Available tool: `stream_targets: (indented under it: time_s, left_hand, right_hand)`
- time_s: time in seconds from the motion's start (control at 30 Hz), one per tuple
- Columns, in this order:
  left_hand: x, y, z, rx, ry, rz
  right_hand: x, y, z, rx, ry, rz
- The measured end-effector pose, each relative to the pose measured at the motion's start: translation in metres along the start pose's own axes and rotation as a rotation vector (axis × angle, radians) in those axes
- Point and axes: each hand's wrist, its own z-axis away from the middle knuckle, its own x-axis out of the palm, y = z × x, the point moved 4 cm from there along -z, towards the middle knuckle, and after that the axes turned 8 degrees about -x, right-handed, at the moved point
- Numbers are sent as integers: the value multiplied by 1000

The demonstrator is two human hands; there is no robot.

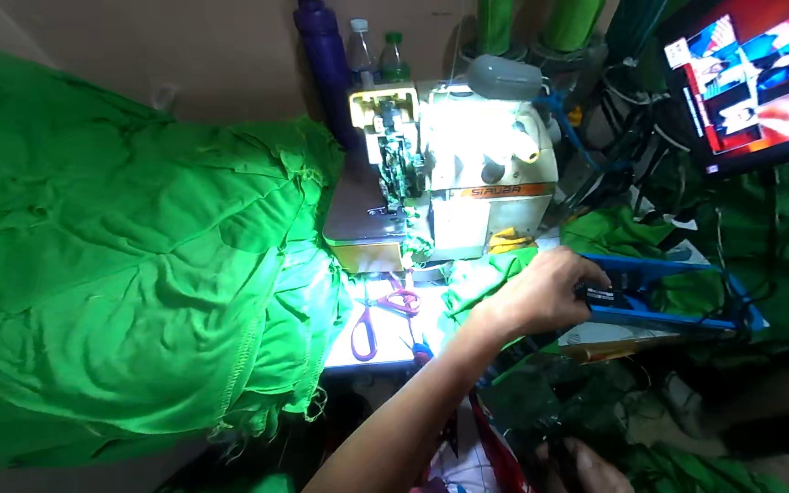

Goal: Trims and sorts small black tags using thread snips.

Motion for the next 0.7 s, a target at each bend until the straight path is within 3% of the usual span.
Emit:
stream_targets:
  time_s: [0.13,0.23,0.37,0.53,0.7]
  left_hand:
    - [8,-13,76,-62,72,342]
    - [17,-20,119,-104,111,560]
    - [14,-24,148,-76,208,565]
    - [8,-31,165,-173,374,527]
    - [18,-35,196,-177,858,388]
  right_hand:
    - [1,-27,-10,-120,119,137]
    - [22,-37,-24,-219,108,194]
    - [51,-34,-36,-281,50,168]
    - [75,-23,-46,-4,-11,-208]
    - [92,-23,-54,188,119,-515]
